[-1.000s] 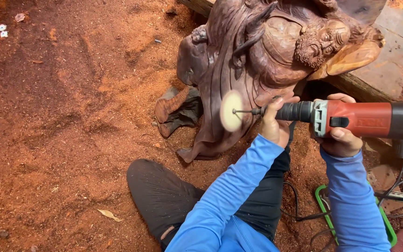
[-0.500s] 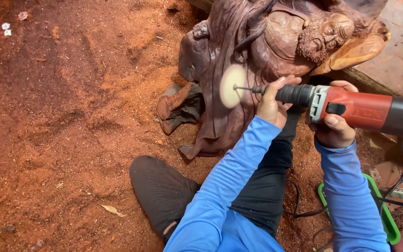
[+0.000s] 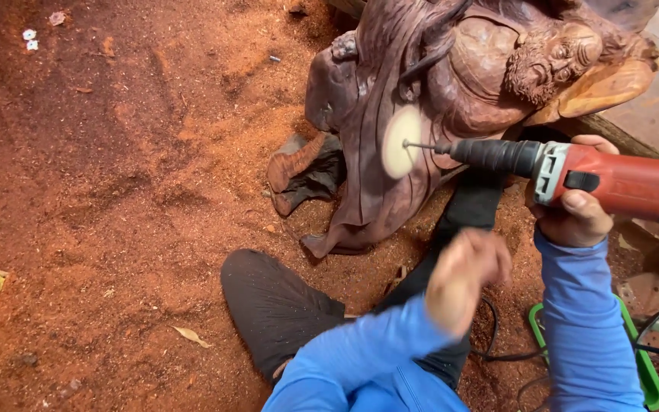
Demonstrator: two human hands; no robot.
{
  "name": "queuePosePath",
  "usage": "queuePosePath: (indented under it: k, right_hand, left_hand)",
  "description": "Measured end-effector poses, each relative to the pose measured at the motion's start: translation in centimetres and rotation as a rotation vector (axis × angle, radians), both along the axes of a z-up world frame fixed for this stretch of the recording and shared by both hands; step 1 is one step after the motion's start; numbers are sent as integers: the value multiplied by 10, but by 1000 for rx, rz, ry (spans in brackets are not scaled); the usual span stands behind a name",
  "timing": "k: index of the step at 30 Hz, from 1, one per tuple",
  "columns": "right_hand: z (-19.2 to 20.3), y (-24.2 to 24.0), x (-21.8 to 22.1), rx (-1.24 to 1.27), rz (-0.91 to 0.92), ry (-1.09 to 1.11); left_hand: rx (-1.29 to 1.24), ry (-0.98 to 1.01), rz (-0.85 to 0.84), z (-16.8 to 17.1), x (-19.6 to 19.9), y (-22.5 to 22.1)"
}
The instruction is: Using a handheld power rotary tool with a sanding attachment to smooth and finish the surface of an intricate wooden statue.
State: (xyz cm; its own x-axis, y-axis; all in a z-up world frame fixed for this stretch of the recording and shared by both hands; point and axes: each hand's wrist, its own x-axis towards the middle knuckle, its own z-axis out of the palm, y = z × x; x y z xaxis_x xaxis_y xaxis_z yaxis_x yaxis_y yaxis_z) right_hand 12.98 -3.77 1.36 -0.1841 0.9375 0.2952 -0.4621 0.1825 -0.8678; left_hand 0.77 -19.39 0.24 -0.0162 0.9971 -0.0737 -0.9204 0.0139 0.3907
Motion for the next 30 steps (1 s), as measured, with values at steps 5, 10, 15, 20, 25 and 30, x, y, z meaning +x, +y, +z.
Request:
queuePosePath:
  k: [5, 10, 15, 20, 25, 30]
  right_hand:
    - [-1, -1, 6, -9, 33, -19]
    - [-5, -19, 15, -52, -31, -38]
    - [-7, -23, 23, -45, 17, 3]
    - [-3, -23, 24, -28, 14, -39]
    - [-14, -16, 22, -49, 87, -51]
    - [-19, -13, 29, -44, 104, -46]
  left_hand:
    - [610, 280, -551, 29, -21, -76]
    - [-222, 965, -1104, 91, -24, -53]
    - [671, 1308, 756, 53, -32, -17]
    - [270, 2055, 799, 3, 1, 102]
    - [324, 1962, 908, -16, 20, 149]
    - [261, 1915, 1013, -20, 28, 140]
